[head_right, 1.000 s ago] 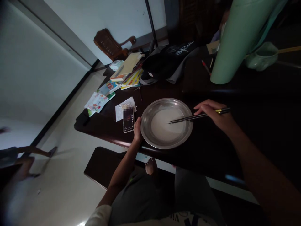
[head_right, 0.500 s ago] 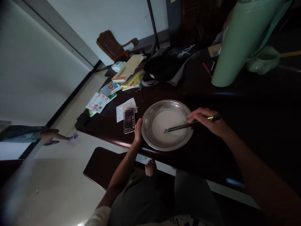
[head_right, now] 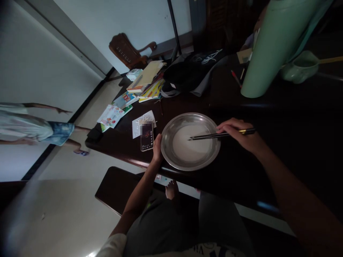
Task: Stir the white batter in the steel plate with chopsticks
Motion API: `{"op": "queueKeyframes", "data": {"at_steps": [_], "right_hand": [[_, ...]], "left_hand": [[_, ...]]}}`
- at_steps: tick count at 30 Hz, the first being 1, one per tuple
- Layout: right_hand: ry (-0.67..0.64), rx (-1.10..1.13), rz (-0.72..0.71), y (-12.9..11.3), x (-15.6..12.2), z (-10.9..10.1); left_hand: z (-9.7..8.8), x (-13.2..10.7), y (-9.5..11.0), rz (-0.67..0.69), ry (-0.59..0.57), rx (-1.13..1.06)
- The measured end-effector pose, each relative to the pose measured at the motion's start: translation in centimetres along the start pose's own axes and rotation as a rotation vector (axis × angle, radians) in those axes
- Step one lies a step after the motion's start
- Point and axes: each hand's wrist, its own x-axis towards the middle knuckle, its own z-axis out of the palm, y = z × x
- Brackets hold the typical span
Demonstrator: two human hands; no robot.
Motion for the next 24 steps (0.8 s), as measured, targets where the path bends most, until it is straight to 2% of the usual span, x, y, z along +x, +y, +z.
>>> {"op": "queueKeyframes", "data": {"at_steps": [3,8,13,17,22,24], "right_hand": [[0.046,0.046,0.019,0.06,-0.01,-0.17],[-0.068,0.017,-0.022,0.17,-0.04,0.3],[0.038,0.06,-0.012,0.65,0.07,-0.34],[-0.089,0.021,-0.024,0.2,0.06,0.24],[0.041,0.028,0.0,0.45,0.05,-0.12],[0.022,0.063,0.009,0.61,-0.04,-0.2]], "left_hand": [[-0.02,0.07,-0.08,0.006,0.004,0.003],[-0.11,0.14,-0.12,0.03,-0.013,0.006],[-0.19,0.11,-0.1,0.026,-0.003,0.024],[-0.08,0.12,0.09,-0.009,0.038,0.028],[-0.11,0.15,0.13,0.0,0.02,0.018],[-0.13,0.17,0.0,0.01,0.017,0.025]]}}
